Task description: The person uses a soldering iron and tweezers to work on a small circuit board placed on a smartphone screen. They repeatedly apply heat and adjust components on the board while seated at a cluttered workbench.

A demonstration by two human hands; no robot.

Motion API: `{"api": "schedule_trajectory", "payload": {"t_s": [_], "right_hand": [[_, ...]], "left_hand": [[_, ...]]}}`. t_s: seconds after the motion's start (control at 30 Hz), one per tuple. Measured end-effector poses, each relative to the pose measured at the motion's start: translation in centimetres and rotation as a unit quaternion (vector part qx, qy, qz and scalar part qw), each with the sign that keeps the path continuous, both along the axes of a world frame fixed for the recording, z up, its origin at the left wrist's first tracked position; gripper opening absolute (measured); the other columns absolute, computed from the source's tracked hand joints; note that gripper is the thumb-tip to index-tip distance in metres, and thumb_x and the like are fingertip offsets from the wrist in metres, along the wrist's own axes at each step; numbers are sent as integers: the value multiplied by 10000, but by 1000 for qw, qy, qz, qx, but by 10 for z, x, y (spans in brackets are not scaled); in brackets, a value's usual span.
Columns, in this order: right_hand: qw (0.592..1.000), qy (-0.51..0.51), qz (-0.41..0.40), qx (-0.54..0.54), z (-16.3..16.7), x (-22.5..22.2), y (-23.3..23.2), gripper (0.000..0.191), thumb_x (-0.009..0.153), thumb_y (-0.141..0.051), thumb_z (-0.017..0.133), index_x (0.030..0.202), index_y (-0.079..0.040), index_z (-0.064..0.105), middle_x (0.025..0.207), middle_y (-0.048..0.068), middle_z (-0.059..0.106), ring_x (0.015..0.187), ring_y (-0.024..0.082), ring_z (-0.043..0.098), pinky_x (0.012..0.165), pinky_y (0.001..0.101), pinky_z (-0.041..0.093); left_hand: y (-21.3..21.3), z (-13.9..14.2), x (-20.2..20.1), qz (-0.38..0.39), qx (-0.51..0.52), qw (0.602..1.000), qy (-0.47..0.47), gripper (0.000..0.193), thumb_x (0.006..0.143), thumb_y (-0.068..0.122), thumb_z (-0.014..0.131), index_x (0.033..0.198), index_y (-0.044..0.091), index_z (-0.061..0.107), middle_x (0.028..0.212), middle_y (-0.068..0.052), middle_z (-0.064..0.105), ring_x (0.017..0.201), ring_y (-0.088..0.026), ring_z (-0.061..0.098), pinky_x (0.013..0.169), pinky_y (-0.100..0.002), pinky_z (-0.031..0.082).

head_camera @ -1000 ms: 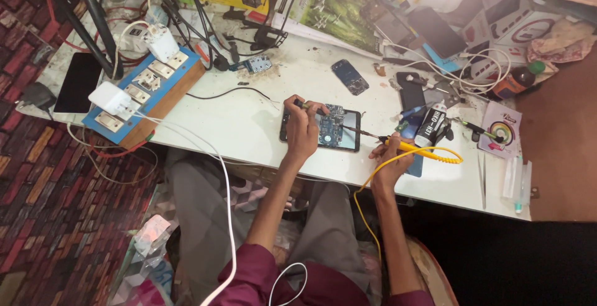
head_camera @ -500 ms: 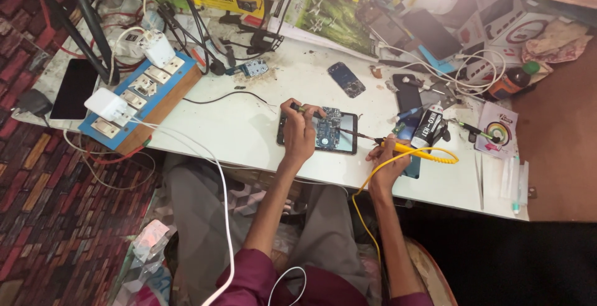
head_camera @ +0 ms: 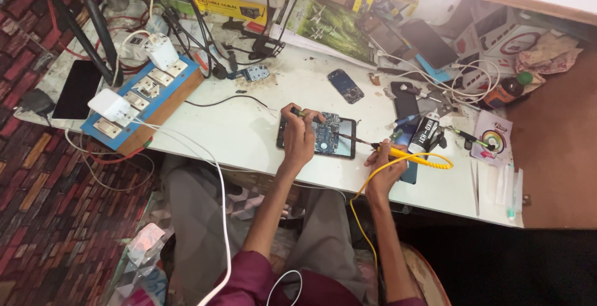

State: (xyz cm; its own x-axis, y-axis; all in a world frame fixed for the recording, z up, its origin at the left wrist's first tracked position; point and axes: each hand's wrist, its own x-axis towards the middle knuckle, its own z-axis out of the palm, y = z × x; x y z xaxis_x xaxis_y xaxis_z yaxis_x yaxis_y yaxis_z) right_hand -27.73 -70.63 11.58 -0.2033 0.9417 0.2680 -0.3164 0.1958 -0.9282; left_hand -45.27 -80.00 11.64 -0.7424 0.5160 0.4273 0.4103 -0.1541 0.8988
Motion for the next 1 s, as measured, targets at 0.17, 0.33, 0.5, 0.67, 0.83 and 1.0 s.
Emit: {"api": "schedule_trajectory", "payload": {"t_s": [0.17, 0.33, 0.5, 0.67, 0.83, 1.0], "right_hand": [[1000, -12, -26, -3, 5, 3, -6, 174, 1072, -134, 584, 975, -39, 475, 712, 46, 529, 511, 89, 502, 453, 256, 446], [999, -22, -37, 10, 9, 4, -8, 177, 1078, -136, 582, 973, -41, 475, 704, 45, 524, 509, 82, 500, 441, 244, 425], [996, -58, -72, 1, 12, 6, -12, 205, 1087, -147, 574, 943, -58, 459, 607, 24, 476, 448, 80, 455, 400, 229, 375], [996, -70, -58, 22, 14, 8, -14, 196, 1096, -154, 556, 956, -62, 454, 617, 12, 483, 456, 73, 458, 407, 227, 388], [998, -34, -49, 11, 13, 4, -11, 168, 1074, -135, 560, 974, -50, 456, 694, 20, 528, 502, 77, 502, 439, 236, 435], [999, 7, -41, 0, 10, 1, -9, 159, 1068, -129, 564, 975, -52, 462, 722, 19, 528, 509, 78, 499, 451, 241, 454]], "left_hand": [[-1, 0, 2, 3, 16, 1000, 23, 269, 1144, 259, 325, 1174, 5, 240, 967, -68, 742, 915, -226, 698, 886, -344, 503], [-3, 1, 5, 5, 3, 1000, 13, 280, 1133, 271, 318, 1177, 7, 238, 977, -69, 744, 895, -227, 686, 866, -343, 500], [-4, 4, 7, 5, 11, 1000, 15, 291, 1135, 292, 335, 1155, 15, 248, 973, -69, 749, 861, -225, 670, 848, -338, 506], [-3, 6, 6, 1, -4, 1000, -7, 282, 1124, 279, 364, 1134, 20, 253, 963, -61, 748, 806, -209, 666, 800, -332, 512], [-3, 5, 4, 3, -6, 1000, -1, 257, 1128, 259, 335, 1143, 19, 245, 983, -55, 745, 780, -205, 659, 788, -327, 510], [-1, 4, 0, 9, 19, 1000, 4, 243, 1127, 233, 356, 1148, 18, 245, 963, -60, 741, 864, -212, 692, 819, -332, 516]]}}
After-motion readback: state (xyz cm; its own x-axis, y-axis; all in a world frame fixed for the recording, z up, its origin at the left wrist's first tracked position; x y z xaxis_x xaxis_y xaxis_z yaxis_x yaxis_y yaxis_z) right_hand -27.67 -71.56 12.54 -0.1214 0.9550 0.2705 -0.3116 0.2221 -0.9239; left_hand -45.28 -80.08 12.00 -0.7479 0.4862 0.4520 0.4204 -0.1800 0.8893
